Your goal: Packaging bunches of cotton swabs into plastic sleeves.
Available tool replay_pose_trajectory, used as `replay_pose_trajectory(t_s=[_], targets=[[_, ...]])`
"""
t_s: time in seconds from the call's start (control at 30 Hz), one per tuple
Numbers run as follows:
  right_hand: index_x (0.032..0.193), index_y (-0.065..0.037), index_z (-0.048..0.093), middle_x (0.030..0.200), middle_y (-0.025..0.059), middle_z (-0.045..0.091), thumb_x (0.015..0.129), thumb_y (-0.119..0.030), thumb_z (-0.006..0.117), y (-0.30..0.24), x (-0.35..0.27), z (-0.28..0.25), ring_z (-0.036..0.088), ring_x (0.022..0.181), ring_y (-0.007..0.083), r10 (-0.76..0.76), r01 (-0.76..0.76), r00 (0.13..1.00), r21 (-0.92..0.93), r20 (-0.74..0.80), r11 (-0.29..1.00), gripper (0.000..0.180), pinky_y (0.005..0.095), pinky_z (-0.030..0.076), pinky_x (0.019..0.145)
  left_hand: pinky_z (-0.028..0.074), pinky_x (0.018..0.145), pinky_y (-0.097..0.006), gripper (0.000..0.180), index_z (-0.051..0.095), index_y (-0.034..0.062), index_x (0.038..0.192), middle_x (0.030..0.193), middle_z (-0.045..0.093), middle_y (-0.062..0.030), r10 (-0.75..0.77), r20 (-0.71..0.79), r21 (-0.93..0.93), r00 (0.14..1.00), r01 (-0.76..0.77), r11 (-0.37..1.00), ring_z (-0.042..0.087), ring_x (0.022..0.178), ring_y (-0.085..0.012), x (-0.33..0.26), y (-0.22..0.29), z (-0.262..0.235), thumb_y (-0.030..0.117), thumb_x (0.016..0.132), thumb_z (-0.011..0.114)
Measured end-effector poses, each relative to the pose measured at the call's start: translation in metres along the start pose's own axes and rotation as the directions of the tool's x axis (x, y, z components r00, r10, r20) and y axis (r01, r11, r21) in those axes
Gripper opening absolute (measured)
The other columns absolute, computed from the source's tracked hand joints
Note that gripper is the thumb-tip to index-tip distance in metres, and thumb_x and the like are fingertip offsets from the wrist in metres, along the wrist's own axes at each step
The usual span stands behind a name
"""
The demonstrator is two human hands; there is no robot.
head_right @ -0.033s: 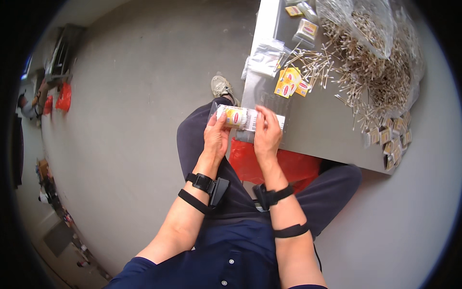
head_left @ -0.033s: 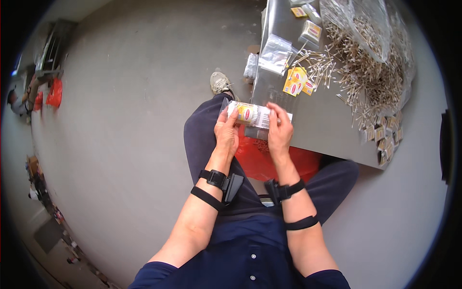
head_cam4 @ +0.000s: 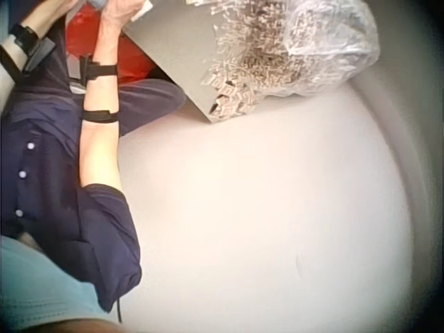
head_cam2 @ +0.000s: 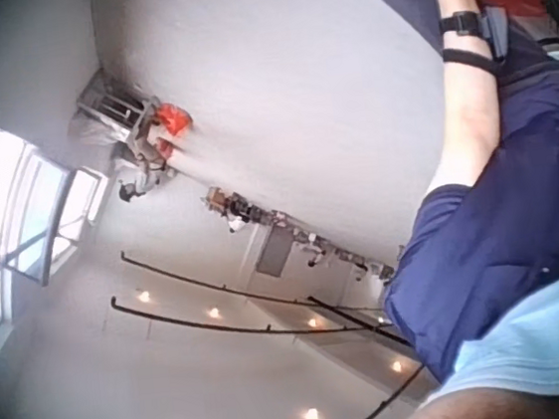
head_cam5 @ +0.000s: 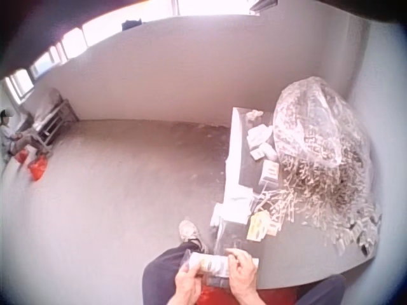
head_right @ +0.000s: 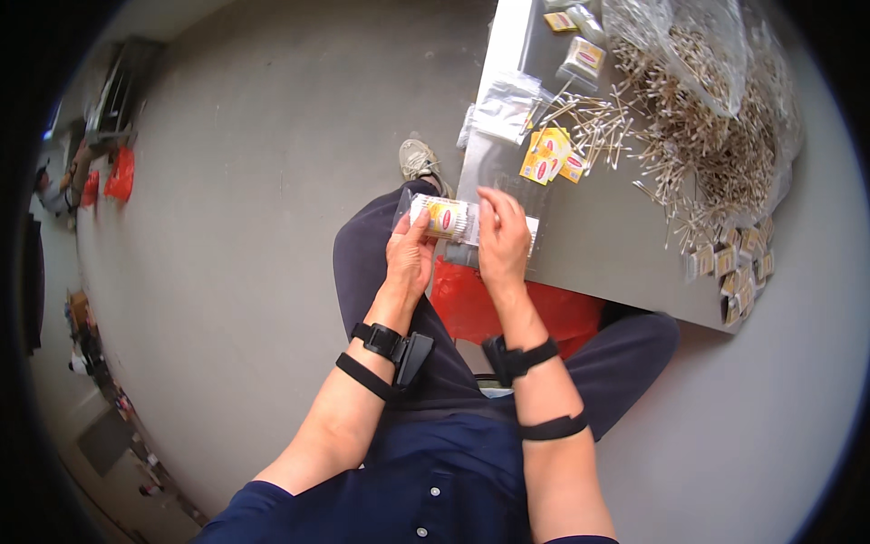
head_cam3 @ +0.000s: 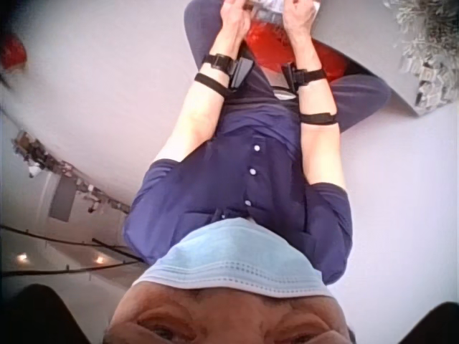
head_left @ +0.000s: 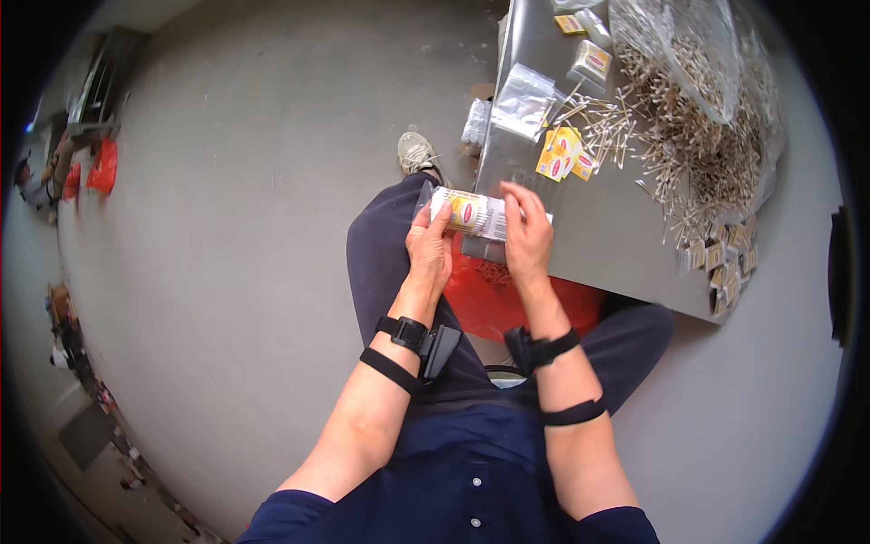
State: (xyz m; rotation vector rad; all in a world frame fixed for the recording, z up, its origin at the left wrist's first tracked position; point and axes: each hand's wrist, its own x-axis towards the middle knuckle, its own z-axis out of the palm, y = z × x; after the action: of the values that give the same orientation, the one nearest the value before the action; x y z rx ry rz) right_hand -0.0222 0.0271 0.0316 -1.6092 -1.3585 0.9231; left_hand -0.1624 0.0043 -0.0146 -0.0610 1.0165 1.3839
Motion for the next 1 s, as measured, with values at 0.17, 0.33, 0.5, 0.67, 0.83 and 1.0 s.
replay_pose_trajectory(t_s=[0.17, 0.33, 0.5, 0.67, 0.83, 1.0], targets=[[0.121, -0.004, 0.066, 0.113, 0.0141, 0.071, 0.095, -0.022, 0.064, -0.009, 0.062, 0.027, 0.068, 0.103, 0.0278, -0.124, 0.217, 0.862, -0.137, 0.491, 0.966, 0.032, 0.0384, 0.053, 0.089, 0.051, 0.095, -0.032, 0.037, 0.059, 0.0008, 0.125, 0.115, 0.067, -0.0074, 0.022, 0.008, -0.055, 1.000, -0.022, 0.998, 0.065, 0.102, -0.0162, -0.002, -0.016, 0.001, 0.010, 0.093, 0.072], [0.125, -0.005, 0.065, 0.104, 0.0149, 0.073, 0.085, -0.022, 0.074, -0.017, 0.084, 0.033, 0.070, 0.098, 0.0270, 0.062, 0.170, 0.618, -0.210, 0.783, 0.963, 0.044, 0.0378, 0.053, 0.089, 0.049, 0.095, -0.033, 0.036, 0.058, 0.0046, 0.125, 0.115, 0.065, -0.0036, 0.026, 0.058, 0.034, 0.998, -0.028, 0.999, 0.062, 0.105, -0.0145, -0.013, -0.012, 0.008, 0.016, 0.094, 0.072], [0.123, -0.008, 0.067, 0.105, 0.0151, 0.073, 0.081, -0.019, 0.074, -0.009, 0.088, 0.030, 0.070, 0.100, 0.0300, 0.073, 0.108, 0.589, -0.168, 0.805, 0.980, 0.044, 0.0396, 0.054, 0.090, 0.050, 0.090, -0.026, 0.031, 0.062, -0.0015, 0.118, 0.107, 0.068, -0.0047, 0.165, -0.141, 0.099, 0.976, -0.152, 0.983, 0.063, 0.096, -0.0105, -0.022, -0.008, 0.003, 0.018, 0.095, 0.071], [0.117, -0.009, 0.070, 0.102, 0.0135, 0.074, 0.088, -0.034, 0.067, -0.009, 0.092, 0.032, 0.070, 0.098, 0.0297, 0.027, 0.155, 0.564, -0.138, 0.826, 0.978, 0.038, 0.0411, 0.052, 0.090, 0.050, 0.086, -0.024, 0.032, 0.064, -0.0025, 0.116, 0.106, 0.069, -0.0047, 0.147, -0.123, 0.179, 0.982, -0.123, 0.976, 0.063, 0.093, -0.0096, -0.023, -0.013, -0.001, 0.021, 0.095, 0.071], [0.101, -0.004, 0.072, 0.093, 0.0153, 0.073, 0.088, -0.039, 0.069, -0.022, 0.097, 0.034, 0.069, 0.090, 0.0308, 0.129, 0.333, 0.477, -0.314, 0.869, 0.889, 0.037, 0.0405, 0.052, 0.082, 0.050, 0.088, -0.026, 0.031, 0.064, 0.0004, 0.117, 0.104, 0.069, -0.0034, 0.082, -0.070, 0.293, 0.994, -0.058, 0.954, 0.062, 0.093, -0.0099, -0.023, -0.012, -0.006, 0.023, 0.096, 0.071], [0.105, -0.001, 0.070, 0.095, 0.0151, 0.072, 0.091, -0.037, 0.069, -0.010, 0.106, 0.028, 0.069, 0.088, 0.0299, 0.114, 0.384, 0.431, -0.296, 0.895, 0.875, 0.039, 0.0376, 0.053, 0.080, 0.050, 0.086, -0.026, 0.030, 0.066, 0.0001, 0.112, 0.101, 0.069, -0.0021, 0.272, -0.154, 0.259, 0.950, -0.227, 0.939, 0.062, 0.090, -0.0093, -0.024, -0.005, 0.001, 0.024, 0.096, 0.070]])
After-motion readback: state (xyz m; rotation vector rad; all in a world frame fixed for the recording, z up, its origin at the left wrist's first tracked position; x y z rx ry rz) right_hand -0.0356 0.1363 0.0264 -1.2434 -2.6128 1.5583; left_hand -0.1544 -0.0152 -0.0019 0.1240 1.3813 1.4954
